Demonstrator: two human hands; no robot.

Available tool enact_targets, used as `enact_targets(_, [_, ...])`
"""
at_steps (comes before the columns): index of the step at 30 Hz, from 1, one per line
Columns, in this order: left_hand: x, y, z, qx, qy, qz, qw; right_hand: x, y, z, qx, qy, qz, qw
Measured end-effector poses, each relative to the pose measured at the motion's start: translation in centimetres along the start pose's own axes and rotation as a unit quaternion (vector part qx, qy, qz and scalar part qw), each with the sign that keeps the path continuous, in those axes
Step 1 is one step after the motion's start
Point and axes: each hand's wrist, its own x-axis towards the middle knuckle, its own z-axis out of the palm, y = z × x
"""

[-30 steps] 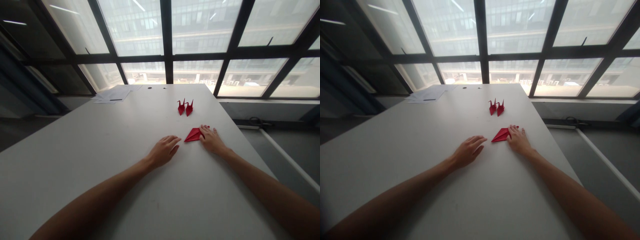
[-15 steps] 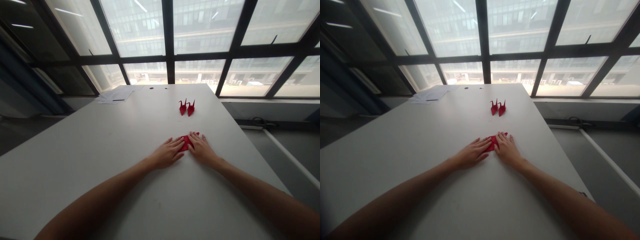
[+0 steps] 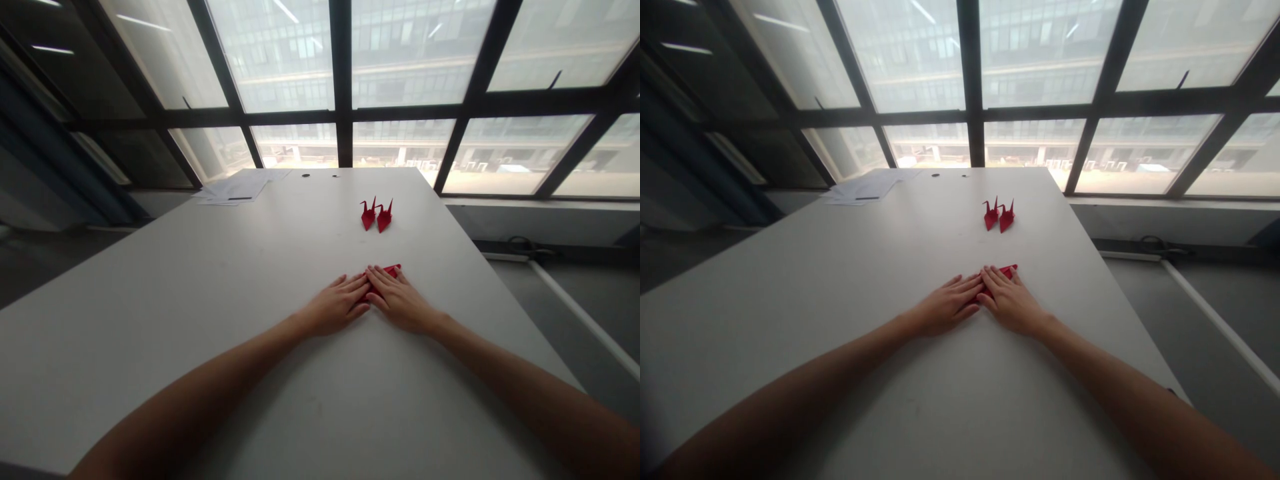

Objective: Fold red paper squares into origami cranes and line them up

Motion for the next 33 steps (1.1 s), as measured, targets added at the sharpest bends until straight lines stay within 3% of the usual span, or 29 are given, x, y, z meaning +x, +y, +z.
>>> enact_targets(8, [0.0,-0.1,-0.1,0.001,-0.003,-0.001,1.000,0.0,0.2,0.1,-0.012,0.003,0.027,1.000])
enact_targets(17, [-0.1,-0.2,-0.3,0.003,0.000,-0.004,1.000,-0.4,3.2,-0.3,-0.046,0.013,0.114,0.992])
enact_targets(23, [-0.1,-0.3,-0.2,0.002,-0.004,-0.003,1.000,-0.2,3.0,-0.2,-0.032,0.071,0.156,0.985])
enact_targets(27, [-0.1,-0.3,-0.1,-0.001,0.000,-0.002,1.000,-0.3,1.9,-0.7,-0.010,0.123,0.090,0.988])
enact_targets(33, [0.0,-0.1,-0.2,-0.010,0.006,0.005,1.000,-0.6,0.5,-0.6,0.018,0.038,-0.027,0.999])
